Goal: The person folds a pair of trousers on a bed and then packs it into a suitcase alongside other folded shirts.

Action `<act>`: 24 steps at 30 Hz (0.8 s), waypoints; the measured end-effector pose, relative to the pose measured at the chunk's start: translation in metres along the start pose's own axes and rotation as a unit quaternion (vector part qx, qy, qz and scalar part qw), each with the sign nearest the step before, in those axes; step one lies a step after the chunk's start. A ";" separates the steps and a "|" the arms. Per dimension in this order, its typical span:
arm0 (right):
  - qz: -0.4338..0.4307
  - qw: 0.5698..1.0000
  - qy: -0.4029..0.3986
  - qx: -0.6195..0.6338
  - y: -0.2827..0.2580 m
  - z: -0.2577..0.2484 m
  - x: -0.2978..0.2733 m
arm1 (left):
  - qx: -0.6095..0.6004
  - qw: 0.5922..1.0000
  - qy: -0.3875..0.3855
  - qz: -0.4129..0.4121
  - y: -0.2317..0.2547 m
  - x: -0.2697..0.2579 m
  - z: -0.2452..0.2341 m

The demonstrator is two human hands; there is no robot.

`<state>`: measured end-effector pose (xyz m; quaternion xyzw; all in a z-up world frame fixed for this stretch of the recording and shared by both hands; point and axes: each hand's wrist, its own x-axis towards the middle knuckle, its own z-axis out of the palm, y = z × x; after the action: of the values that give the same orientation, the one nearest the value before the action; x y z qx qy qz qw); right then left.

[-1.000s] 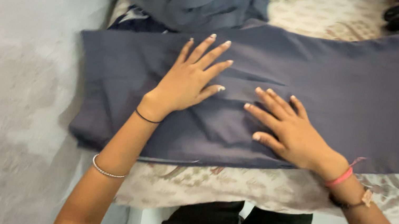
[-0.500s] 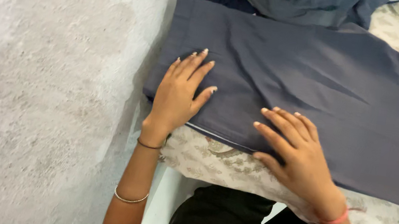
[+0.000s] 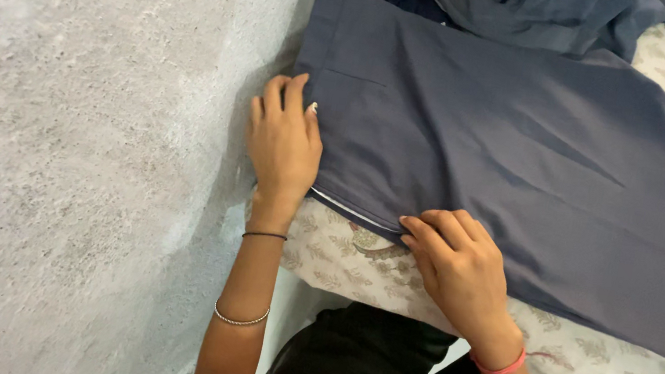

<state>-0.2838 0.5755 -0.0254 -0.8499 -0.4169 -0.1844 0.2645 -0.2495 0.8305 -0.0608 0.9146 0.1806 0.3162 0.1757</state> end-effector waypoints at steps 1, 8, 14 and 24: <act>0.005 1.000 -0.004 0.007 0.000 0.001 0.001 | 0.010 1.000 0.003 0.011 0.001 0.001 -0.001; -0.017 0.999 -0.040 0.020 -0.004 -0.002 0.008 | 0.128 0.987 0.034 0.091 0.010 0.012 -0.007; 0.069 0.966 -0.186 0.163 0.015 -0.026 0.027 | -0.025 0.967 -0.106 0.228 0.050 0.028 0.011; 0.020 0.966 -0.242 -0.090 0.161 -0.026 0.046 | 0.015 0.966 -0.182 0.183 0.035 0.027 0.052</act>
<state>-0.1297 0.5055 -0.0277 -0.8977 -0.4328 -0.0043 0.0819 -0.1881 0.8015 -0.0702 0.9768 -0.0199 0.1687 0.1306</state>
